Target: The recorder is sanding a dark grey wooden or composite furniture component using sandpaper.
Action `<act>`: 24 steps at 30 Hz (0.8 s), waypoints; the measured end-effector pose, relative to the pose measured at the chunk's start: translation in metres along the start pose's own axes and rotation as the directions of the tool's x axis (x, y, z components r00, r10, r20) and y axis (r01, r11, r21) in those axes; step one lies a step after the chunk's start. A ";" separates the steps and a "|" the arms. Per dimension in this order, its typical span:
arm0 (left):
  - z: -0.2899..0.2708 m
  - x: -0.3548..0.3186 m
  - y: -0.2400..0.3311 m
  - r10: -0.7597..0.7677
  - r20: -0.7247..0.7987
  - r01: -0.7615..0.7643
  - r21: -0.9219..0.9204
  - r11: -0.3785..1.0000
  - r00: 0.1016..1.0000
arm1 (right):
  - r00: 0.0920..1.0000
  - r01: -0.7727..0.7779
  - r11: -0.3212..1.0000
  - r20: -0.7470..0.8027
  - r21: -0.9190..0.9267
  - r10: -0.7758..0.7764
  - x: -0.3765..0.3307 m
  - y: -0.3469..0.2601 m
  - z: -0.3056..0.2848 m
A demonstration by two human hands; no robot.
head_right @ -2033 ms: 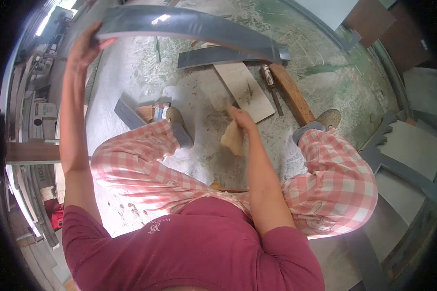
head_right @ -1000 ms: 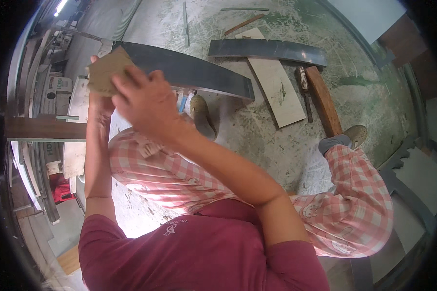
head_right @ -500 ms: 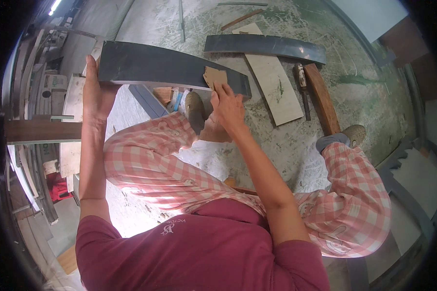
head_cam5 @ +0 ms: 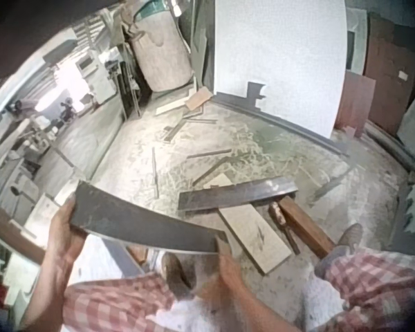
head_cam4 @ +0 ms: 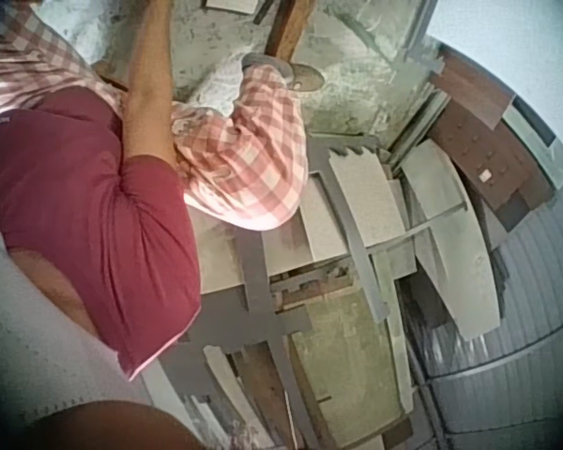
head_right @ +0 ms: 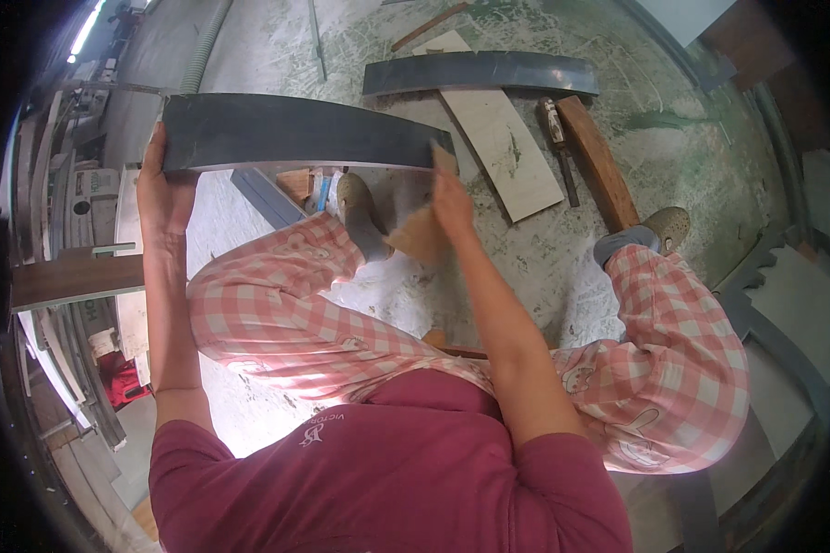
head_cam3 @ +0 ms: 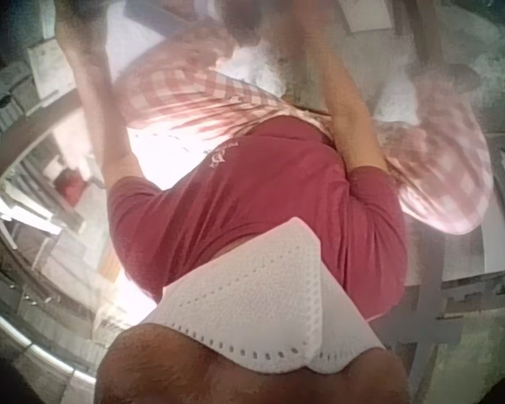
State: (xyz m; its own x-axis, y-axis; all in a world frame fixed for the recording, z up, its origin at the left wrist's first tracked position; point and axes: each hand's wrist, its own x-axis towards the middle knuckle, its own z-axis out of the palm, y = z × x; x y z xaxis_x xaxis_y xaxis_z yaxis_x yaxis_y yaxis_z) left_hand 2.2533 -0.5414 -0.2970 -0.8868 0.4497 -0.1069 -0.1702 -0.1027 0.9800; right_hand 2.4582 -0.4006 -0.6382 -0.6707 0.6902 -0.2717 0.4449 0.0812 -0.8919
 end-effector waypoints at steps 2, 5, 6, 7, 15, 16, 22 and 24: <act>-0.006 0.000 0.000 0.007 -0.019 -0.007 0.009 1.000 1.000 | 0.974 -0.201 0.978 0.097 -0.050 0.205 -0.002 0.014 -0.007; -0.007 -0.004 0.000 0.016 -0.008 -0.016 0.019 1.000 1.000 | 0.970 -0.235 0.972 0.064 0.024 0.233 -0.003 -0.002 -0.009; -0.005 -0.004 -0.001 0.006 -0.014 -0.006 0.005 1.000 1.000 | 0.999 -0.041 0.992 -0.011 0.119 0.043 -0.001 -0.034 -0.009; -0.002 -0.004 0.000 0.002 -0.021 -0.002 -0.007 1.000 1.000 | 0.984 0.162 0.966 -0.103 0.203 -0.143 0.000 -0.073 -0.009; -0.002 -0.011 0.001 0.013 0.047 -0.014 0.033 0.999 0.999 | 0.575 0.815 0.573 -0.003 -0.085 -0.818 -0.059 -0.305 -0.012; 0.001 -0.012 0.000 0.043 0.055 -0.046 0.055 0.997 0.998 | 0.704 0.710 0.703 -0.011 0.048 -0.710 -0.059 -0.306 -0.011; -0.011 -0.014 0.003 -0.023 -0.034 0.026 0.086 0.996 0.999 | 0.766 0.610 0.748 -0.047 -0.262 -0.642 0.015 -0.162 0.013; -0.021 -0.006 -0.003 -0.040 -0.057 0.046 0.099 0.994 0.998 | 0.909 0.405 0.869 0.022 -0.284 -0.417 0.039 -0.081 0.008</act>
State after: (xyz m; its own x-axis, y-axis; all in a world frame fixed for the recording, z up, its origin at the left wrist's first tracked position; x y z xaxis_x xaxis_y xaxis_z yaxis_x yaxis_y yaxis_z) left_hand 2.2499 -0.5628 -0.3025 -0.9022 0.4024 -0.1554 -0.1670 0.0062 0.9859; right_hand 2.3911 -0.3859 -0.5801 -0.8080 0.5775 0.1167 0.2834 0.5546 -0.7824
